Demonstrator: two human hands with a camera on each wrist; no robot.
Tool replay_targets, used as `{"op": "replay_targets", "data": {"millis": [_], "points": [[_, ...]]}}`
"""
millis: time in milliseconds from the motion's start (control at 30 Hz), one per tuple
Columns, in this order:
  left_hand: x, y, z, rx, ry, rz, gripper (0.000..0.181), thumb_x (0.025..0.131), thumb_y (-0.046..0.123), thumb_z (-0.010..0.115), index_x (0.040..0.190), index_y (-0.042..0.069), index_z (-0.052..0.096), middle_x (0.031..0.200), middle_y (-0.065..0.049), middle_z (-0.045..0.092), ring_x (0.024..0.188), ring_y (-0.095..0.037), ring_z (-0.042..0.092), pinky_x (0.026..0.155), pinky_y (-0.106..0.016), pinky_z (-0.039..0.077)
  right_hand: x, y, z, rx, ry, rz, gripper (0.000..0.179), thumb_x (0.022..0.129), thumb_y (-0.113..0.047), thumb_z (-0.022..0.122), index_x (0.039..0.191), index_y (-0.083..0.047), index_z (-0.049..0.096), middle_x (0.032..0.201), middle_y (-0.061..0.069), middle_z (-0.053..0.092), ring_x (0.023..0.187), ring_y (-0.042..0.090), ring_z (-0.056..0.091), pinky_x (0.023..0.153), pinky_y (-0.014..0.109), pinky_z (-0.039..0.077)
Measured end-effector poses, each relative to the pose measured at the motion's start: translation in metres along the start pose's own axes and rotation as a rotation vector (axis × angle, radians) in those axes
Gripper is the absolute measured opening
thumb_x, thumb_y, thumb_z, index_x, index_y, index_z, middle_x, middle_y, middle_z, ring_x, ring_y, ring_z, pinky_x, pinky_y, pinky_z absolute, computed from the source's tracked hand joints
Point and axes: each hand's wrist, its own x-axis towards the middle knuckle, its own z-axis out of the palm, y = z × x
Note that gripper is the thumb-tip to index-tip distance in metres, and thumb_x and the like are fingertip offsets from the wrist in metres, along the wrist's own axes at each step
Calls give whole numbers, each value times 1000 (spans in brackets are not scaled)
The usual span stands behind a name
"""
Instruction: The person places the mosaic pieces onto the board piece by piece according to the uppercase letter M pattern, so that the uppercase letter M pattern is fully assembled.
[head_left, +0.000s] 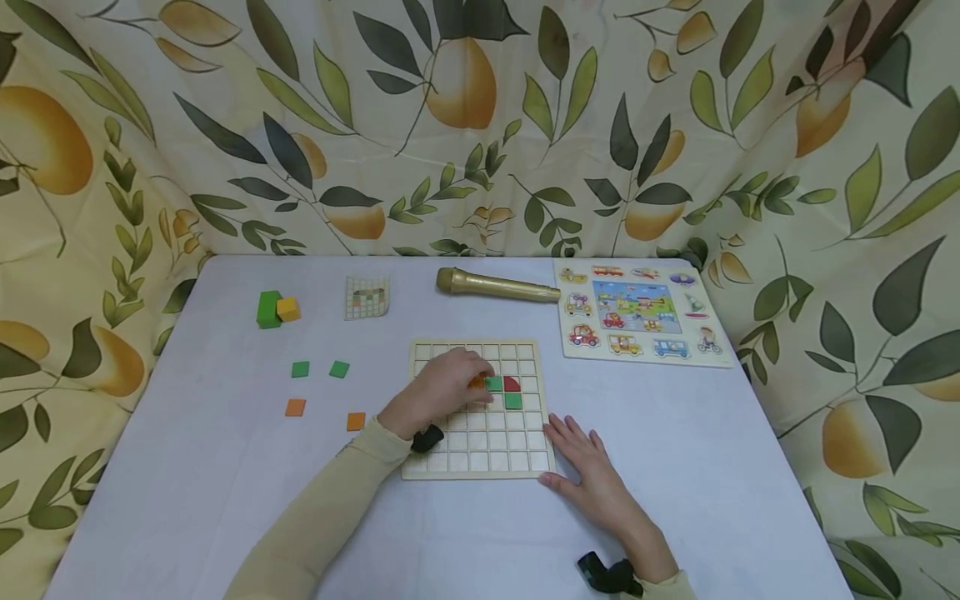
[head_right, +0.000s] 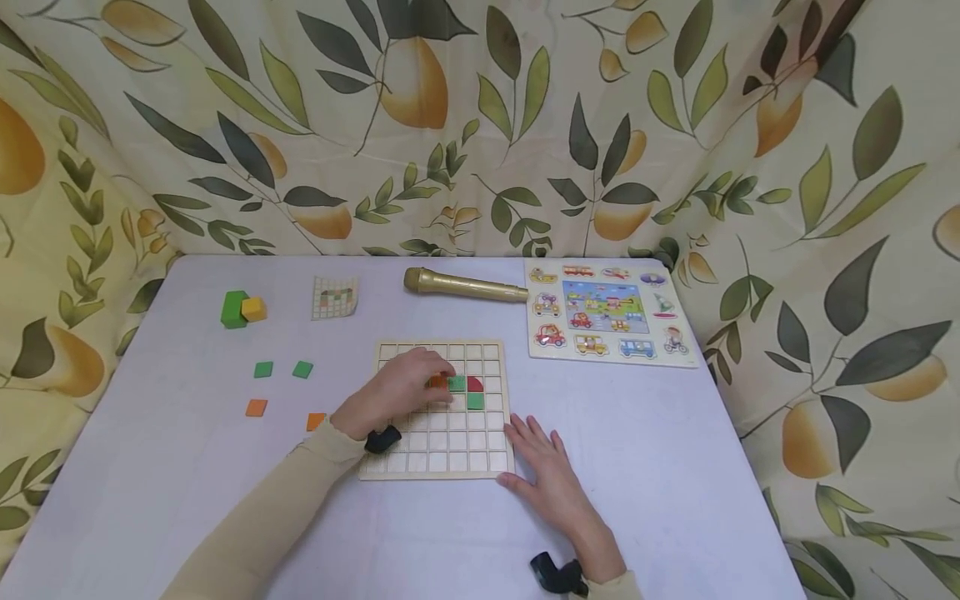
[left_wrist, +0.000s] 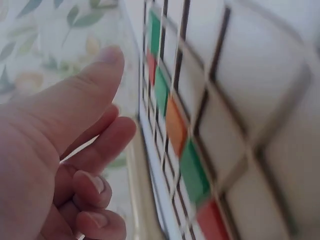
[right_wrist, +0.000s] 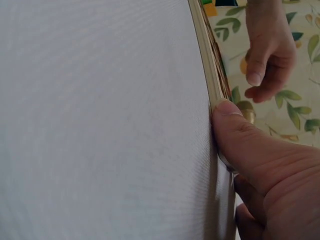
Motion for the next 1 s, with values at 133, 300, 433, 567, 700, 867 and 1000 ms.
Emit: {"op": "replay_targets", "data": {"millis": [133,300,433,567,700,867,1000], "points": [[-12,-16,-11,-36,25,-54,38,85,33,77,114,9,70,111,0,67,104,-19,57,89,-33,47,0,-1,1,-3,29,-36,79,82,-37,79,147,-10,44,155,6,32,144,32,18,112,59,6],[-28,-35,-23,-57,64,-149,39,86,32,77,116,8,70,114,-2,66,109,-22,55,92,-36,45,-1,-1,0,-2,28,-30,79,81,-35,79,147,-9,44,155,5,31,144,32,18,111,60,6],[-44,-51,-31,-52,98,-244,41,86,32,77,117,7,69,115,-4,67,110,-23,56,94,-38,45,0,-1,0,-3,7,-14,80,81,-35,79,148,-11,43,156,4,30,145,30,16,112,59,5],[-61,-69,-39,-49,132,-340,42,86,32,77,120,7,69,118,-4,66,112,-25,54,95,-40,44,0,-1,0,-9,-2,-8,80,81,-36,79,148,-11,43,157,3,29,145,29,15,113,58,5],[-78,-85,-45,-74,167,-427,42,86,30,77,120,7,69,119,-6,65,115,-27,53,96,-43,43,0,-1,0,-6,8,-19,79,82,-36,79,148,-11,43,156,4,30,145,29,16,113,58,5],[-99,-103,-52,-110,174,-472,43,88,27,76,123,3,66,123,-12,63,117,-32,52,97,-47,42,0,-2,1,-1,35,-40,78,81,-34,80,147,-9,45,155,7,33,144,33,19,111,60,7],[-113,-115,-56,-98,165,-485,45,88,25,76,124,0,65,123,-16,62,117,-35,52,99,-48,40,0,-3,1,-1,29,-20,79,80,-34,80,147,-10,45,155,5,32,145,32,18,112,60,6]]}}
